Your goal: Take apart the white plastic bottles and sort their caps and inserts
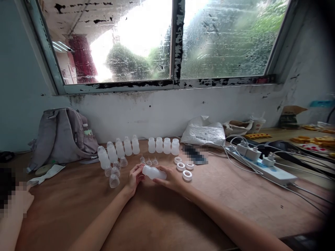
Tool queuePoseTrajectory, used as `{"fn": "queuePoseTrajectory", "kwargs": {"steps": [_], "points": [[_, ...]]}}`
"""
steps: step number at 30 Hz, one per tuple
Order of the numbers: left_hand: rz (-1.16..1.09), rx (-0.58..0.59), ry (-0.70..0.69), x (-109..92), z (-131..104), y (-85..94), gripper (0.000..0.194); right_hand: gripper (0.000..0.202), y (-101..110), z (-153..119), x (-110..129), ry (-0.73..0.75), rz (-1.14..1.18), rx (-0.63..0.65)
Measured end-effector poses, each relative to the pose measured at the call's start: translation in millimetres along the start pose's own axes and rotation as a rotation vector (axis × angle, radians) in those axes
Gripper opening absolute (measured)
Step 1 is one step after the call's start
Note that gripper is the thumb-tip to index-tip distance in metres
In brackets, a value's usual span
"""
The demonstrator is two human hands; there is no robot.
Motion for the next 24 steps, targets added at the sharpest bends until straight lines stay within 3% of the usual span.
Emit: {"fn": "queuePoseTrajectory", "kwargs": {"steps": [5, 11, 17, 24], "points": [[-0.075, 0.052, 0.034, -1.3, 2.0, -0.9, 0.025, 0.042, -1.1, -0.3, -1.6, 0.020, -0.150, -0.066], [0.063, -0.041, -0.072, -2.6, 2.2, 2.6, 0.026, 0.044, -1.6, -0.3, -2.2, 0.122, -0.318, -0.133], [0.161, -0.062, -0.058, -0.3, 0.5, 2.5, 0.039, 0.046, -2.3, -1.9, 3.6, 0.255, -0.291, -0.100], [0.171, -0.049, -0.042, 3.8, 2.1, 3.2, 0.043, 0.047, -3.8, -3.0, 13.6, 0.234, -0.272, -0.113]]}}
Point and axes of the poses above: each hand's wrist, its own z-axis towards the middle knuckle, its own y-axis out of the back of the hand, x = y × z, the point moved 7 cm from there along z, towards the middle knuckle, and after that the axes turned 9 degrees about -x, right-handed, at the moved point
